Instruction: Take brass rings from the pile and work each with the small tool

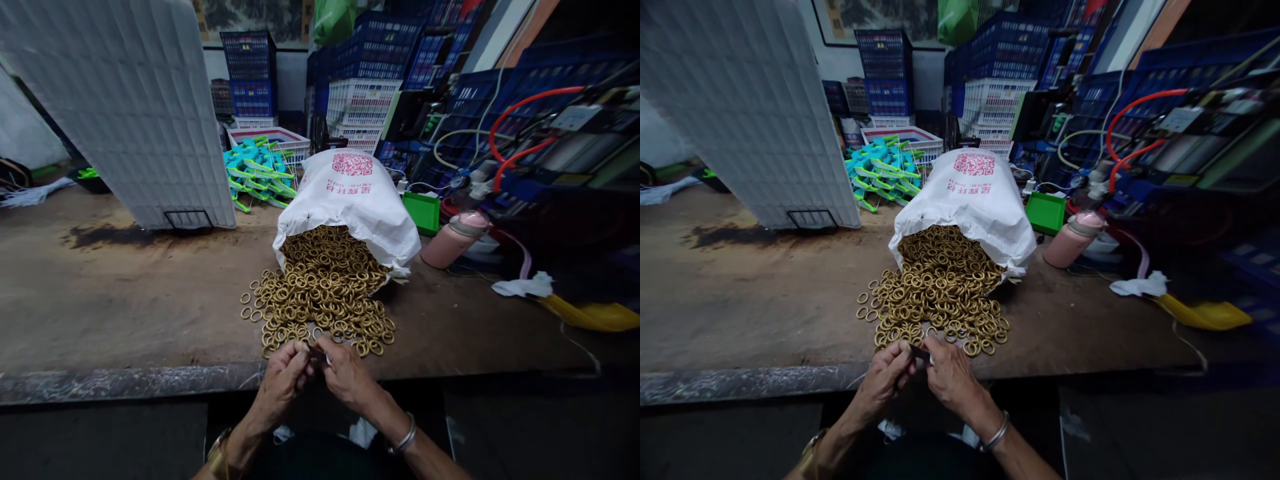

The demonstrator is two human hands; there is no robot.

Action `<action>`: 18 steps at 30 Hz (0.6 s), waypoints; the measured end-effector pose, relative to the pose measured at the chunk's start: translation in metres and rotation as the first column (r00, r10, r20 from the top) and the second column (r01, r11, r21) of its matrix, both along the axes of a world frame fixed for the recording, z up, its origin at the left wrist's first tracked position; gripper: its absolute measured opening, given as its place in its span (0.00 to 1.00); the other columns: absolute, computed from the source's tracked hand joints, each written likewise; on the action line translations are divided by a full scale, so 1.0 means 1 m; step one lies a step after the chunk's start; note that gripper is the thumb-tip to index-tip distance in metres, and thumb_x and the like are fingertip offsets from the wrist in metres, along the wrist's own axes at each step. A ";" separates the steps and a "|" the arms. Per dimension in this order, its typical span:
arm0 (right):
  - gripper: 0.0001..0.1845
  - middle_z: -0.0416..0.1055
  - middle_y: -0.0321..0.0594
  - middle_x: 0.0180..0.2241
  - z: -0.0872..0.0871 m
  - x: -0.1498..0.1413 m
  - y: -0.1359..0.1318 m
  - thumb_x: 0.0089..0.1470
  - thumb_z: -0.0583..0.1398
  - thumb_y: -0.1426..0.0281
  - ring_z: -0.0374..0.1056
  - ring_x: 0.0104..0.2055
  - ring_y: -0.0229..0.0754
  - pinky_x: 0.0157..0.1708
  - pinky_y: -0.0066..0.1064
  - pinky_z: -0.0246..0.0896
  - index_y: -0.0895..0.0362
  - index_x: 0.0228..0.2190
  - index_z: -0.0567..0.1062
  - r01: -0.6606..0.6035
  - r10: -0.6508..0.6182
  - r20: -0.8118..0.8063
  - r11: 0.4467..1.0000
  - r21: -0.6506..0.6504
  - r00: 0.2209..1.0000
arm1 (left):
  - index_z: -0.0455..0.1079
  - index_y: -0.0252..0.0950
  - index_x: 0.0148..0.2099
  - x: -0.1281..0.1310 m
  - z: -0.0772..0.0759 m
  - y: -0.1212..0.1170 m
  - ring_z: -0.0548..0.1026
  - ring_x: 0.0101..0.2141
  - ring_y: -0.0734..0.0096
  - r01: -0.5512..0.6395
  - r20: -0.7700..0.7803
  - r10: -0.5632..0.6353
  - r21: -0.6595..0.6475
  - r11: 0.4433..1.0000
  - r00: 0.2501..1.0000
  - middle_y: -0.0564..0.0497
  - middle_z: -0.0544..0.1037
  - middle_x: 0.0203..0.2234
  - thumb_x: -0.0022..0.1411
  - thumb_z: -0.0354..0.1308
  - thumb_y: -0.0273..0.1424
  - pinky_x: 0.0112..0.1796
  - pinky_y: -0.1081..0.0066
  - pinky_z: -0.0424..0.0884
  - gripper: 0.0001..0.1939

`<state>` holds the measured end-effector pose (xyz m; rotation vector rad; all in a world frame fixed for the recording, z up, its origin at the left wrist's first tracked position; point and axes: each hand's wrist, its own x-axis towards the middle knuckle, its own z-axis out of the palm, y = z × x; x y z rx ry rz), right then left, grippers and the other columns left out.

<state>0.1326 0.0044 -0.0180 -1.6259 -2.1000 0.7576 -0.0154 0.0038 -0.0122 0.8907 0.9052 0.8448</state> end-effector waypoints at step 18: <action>0.13 0.73 0.39 0.29 -0.009 0.008 0.006 0.45 0.52 0.80 0.68 0.31 0.40 0.28 0.27 0.46 0.57 0.34 0.67 0.265 -0.269 0.353 0.962 0.062 0.896 | 0.61 0.34 0.29 -0.006 -0.001 -0.012 0.58 0.15 0.85 0.026 0.175 0.012 -0.213 0.977 0.984 0.56 0.68 0.20 0.54 0.54 0.41 0.15 0.82 0.48 0.14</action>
